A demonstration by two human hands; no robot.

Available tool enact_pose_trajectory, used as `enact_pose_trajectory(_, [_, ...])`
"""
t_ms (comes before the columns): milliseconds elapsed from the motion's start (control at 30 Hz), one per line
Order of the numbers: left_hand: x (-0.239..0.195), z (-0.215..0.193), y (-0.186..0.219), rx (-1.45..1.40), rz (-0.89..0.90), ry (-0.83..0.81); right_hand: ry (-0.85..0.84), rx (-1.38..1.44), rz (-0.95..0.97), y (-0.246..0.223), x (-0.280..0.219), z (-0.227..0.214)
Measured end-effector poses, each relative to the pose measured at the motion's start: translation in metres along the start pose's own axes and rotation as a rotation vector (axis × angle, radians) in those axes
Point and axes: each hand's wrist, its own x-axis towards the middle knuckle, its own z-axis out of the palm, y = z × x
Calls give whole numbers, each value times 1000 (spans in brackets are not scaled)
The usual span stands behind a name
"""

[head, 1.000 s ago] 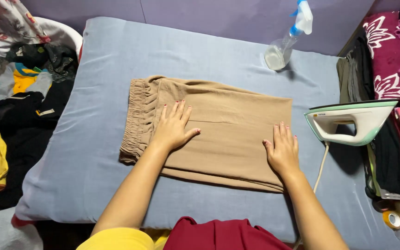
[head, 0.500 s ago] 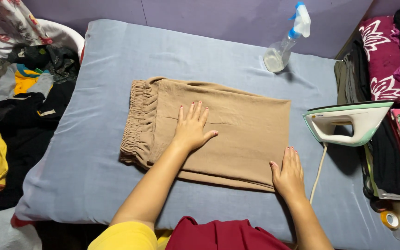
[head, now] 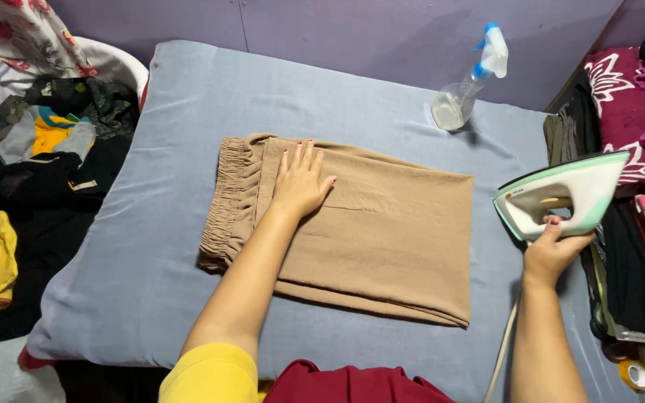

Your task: Iron and fold a pair of pants and a t-shirt.

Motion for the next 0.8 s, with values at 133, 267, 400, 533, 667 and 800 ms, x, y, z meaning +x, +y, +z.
enact_pose_trajectory(133, [0,18,-12,-42,90,142,-165,-208,-71,-100,28,39])
enact_pose_trajectory(267, [0,14,-12,-72,70,164,-538,-498,-120,-201,26,106])
enact_pose_trajectory(400, [-3,19,-17,-13,87,152,-771,-525,-179,-239,-21,190])
enact_pose_trajectory(533, [-4,22,-21,-7,98,150,-891,-526,-136,-230,-48,232])
enact_pose_trajectory(667, [-9,18,-20,-17,95,148,-807,-715,8,-194,-22,213])
enact_pose_trajectory(800, [-8,15,-19,-42,64,117,-696,-909,121,-152,18,157])
